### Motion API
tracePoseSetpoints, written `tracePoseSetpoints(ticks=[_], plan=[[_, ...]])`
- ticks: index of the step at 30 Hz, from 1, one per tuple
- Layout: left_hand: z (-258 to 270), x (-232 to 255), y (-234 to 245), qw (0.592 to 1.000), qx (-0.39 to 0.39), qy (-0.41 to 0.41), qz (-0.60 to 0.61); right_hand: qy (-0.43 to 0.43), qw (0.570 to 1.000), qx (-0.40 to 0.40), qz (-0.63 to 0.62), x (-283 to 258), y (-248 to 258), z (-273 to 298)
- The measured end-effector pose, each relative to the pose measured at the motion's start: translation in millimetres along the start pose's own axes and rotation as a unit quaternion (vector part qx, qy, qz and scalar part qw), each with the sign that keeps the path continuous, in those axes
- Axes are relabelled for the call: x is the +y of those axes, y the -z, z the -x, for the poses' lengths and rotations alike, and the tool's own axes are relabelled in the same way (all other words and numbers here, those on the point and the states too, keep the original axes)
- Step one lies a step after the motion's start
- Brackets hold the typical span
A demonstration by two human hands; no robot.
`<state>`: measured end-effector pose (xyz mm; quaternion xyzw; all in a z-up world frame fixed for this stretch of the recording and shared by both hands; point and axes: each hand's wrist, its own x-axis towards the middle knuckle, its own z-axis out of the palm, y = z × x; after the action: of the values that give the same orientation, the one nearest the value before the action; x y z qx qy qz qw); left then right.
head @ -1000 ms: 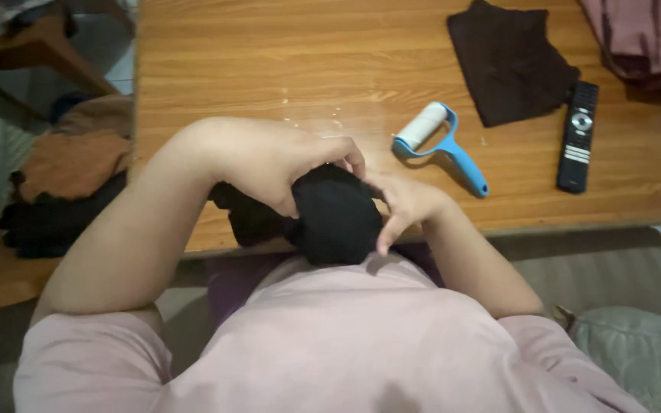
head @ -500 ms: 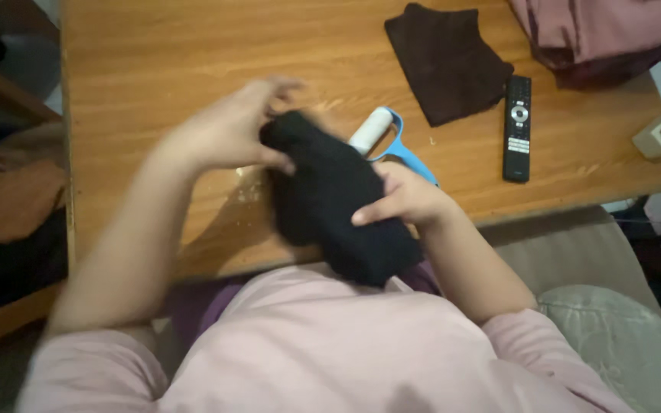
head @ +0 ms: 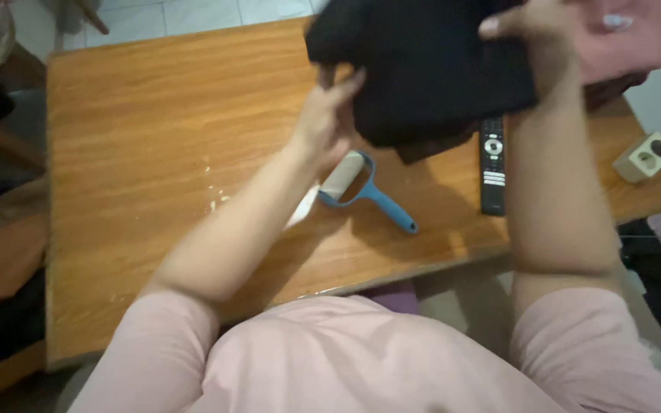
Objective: The person uses a lint roller to remove lint from a black long-sleeved shirt laid on a wooden table. They roll the tool over the shirt's body and sleeves, then fold the shirt and place it aside. Finally, they pick up a brown garment to continue cleaning.
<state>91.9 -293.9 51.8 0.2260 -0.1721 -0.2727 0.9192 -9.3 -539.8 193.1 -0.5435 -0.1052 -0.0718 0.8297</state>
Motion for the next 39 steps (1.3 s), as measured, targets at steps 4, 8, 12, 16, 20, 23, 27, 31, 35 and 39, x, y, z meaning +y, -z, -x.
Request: tracePoseSetpoints(ticks=[4,8,12,16,20,23,27,31,35,39], plan=[[-70.9,-22.4,2.0,0.948,0.074,0.152,-0.271,-0.082,0.950,0.114,0.278,-4.9,93.8,-46.9],[-64.1,-82.8,27.2,0.860,0.113,0.461,-0.186,-0.272,0.886,0.149,0.345,86.7,175.8,-41.0],[-65.1,-122.9,40.9,0.842,0.144,0.441,-0.276,-0.283,0.874,0.223,0.327,139.7,232.2,-29.3],[-70.9,-134.0,46.1,0.822,0.115,0.338,-0.444,-0.267,0.855,0.197,0.399,140.3,239.2,-37.8],[-61.7,-133.3,43.4,0.695,-0.107,0.304,-0.643,-0.247,0.680,0.088,0.684,113.9,202.5,-43.8],[-54.3,-121.8,36.4,0.544,-0.136,0.137,-0.817,-0.182,0.511,0.083,0.836,109.9,164.8,-34.2],[-70.9,-69.1,37.2,0.436,-0.202,0.007,-0.877,-0.071,0.598,-0.082,0.794,135.5,131.5,-26.9],[-81.9,-26.2,49.2,0.352,-0.223,0.110,-0.902,-0.090,0.580,-0.100,0.804,163.2,117.5,-9.6],[-76.6,-20.3,58.5,0.441,-0.288,0.064,-0.848,0.022,0.588,-0.117,0.800,163.2,97.4,7.0],[-36.4,3.8,90.2,0.535,-0.272,-0.081,-0.796,-0.096,0.566,-0.155,0.804,182.8,76.5,6.7]])
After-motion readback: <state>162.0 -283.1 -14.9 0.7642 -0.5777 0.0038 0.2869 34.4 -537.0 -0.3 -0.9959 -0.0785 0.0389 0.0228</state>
